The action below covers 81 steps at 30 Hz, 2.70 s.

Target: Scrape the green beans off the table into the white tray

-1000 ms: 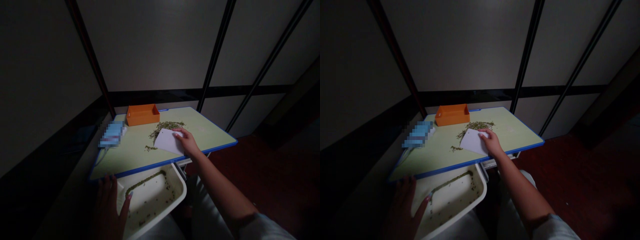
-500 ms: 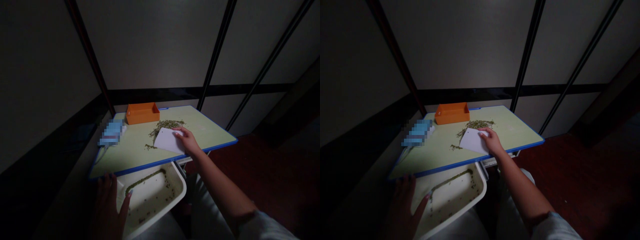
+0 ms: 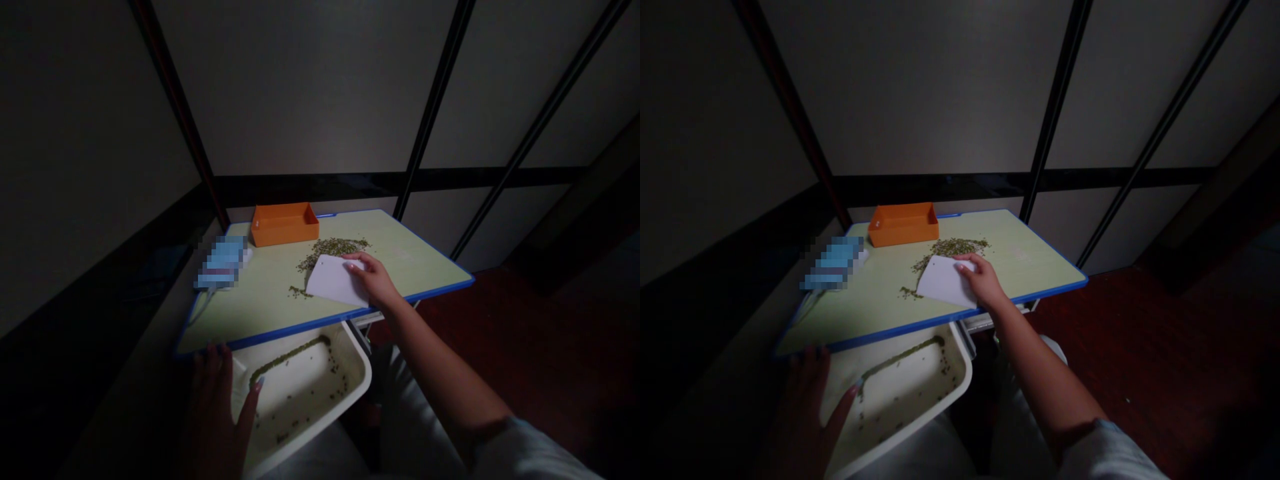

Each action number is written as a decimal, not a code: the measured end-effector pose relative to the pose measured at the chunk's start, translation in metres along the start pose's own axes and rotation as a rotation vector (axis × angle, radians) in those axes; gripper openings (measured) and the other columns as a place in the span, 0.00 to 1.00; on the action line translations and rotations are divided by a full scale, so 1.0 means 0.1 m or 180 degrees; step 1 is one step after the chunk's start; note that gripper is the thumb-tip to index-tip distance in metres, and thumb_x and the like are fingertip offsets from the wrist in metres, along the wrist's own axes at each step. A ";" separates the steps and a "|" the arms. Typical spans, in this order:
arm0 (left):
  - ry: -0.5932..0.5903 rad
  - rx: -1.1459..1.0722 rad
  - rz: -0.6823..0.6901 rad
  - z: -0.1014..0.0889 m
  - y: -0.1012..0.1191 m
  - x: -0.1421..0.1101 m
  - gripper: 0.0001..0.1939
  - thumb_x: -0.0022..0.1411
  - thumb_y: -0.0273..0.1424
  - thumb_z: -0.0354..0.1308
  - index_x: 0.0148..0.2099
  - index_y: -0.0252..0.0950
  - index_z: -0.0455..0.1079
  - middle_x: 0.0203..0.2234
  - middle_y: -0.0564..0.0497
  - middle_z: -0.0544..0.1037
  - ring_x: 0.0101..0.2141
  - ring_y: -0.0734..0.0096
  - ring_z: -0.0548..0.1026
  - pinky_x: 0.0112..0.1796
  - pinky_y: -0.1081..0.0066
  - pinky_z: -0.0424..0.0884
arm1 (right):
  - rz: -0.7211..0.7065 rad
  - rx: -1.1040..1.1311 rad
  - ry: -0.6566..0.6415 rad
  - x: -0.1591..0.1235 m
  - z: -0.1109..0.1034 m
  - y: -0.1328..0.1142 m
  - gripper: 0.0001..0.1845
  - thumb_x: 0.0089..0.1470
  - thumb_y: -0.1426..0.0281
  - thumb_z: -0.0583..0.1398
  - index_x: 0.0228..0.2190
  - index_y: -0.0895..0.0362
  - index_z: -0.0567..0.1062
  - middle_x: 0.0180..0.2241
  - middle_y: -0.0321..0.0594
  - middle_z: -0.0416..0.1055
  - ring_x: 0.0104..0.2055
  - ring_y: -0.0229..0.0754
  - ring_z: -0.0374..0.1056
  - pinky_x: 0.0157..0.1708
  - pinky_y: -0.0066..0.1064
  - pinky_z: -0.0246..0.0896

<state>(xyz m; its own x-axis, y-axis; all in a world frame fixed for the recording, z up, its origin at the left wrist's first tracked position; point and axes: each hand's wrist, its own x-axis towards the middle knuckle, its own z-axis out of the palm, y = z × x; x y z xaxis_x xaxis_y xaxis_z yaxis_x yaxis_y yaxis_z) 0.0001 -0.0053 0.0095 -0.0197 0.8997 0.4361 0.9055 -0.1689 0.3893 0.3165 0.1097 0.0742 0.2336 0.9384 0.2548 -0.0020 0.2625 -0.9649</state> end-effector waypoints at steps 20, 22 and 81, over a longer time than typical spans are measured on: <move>0.0015 -0.0038 -0.0027 0.00 0.02 0.01 0.37 0.59 0.49 0.44 0.64 0.32 0.52 0.66 0.39 0.55 0.68 0.54 0.43 0.64 0.46 0.51 | -0.0068 -0.0008 -0.0166 -0.02 -0.01 -0.02 0.18 0.41 0.59 0.66 0.35 0.54 0.78 0.37 0.39 0.74 0.32 0.39 0.64 0.31 0.29 0.56; 0.0025 -0.0046 -0.0021 0.00 0.01 0.00 0.36 0.59 0.48 0.44 0.64 0.33 0.52 0.66 0.40 0.54 0.68 0.55 0.43 0.64 0.46 0.52 | -0.0051 -0.0001 -0.0178 -0.02 -0.01 -0.02 0.18 0.41 0.59 0.66 0.35 0.54 0.77 0.37 0.39 0.74 0.32 0.39 0.64 0.31 0.29 0.56; -0.0090 0.0003 -0.0069 -0.05 0.05 0.02 0.39 0.59 0.50 0.42 0.64 0.27 0.52 0.66 0.36 0.54 0.67 0.54 0.43 0.64 0.48 0.52 | -0.0006 0.0002 -0.1057 -0.11 -0.02 -0.13 0.14 0.48 0.60 0.66 0.36 0.53 0.75 0.33 0.35 0.73 0.27 0.34 0.65 0.24 0.26 0.59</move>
<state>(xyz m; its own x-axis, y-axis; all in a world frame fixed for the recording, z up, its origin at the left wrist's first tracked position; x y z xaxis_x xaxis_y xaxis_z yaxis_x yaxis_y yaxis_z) 0.0023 -0.0060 0.0165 -0.0273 0.9141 0.4046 0.9054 -0.1489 0.3977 0.3154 0.0954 0.0838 -0.0962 0.9599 0.2632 -0.0024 0.2642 -0.9645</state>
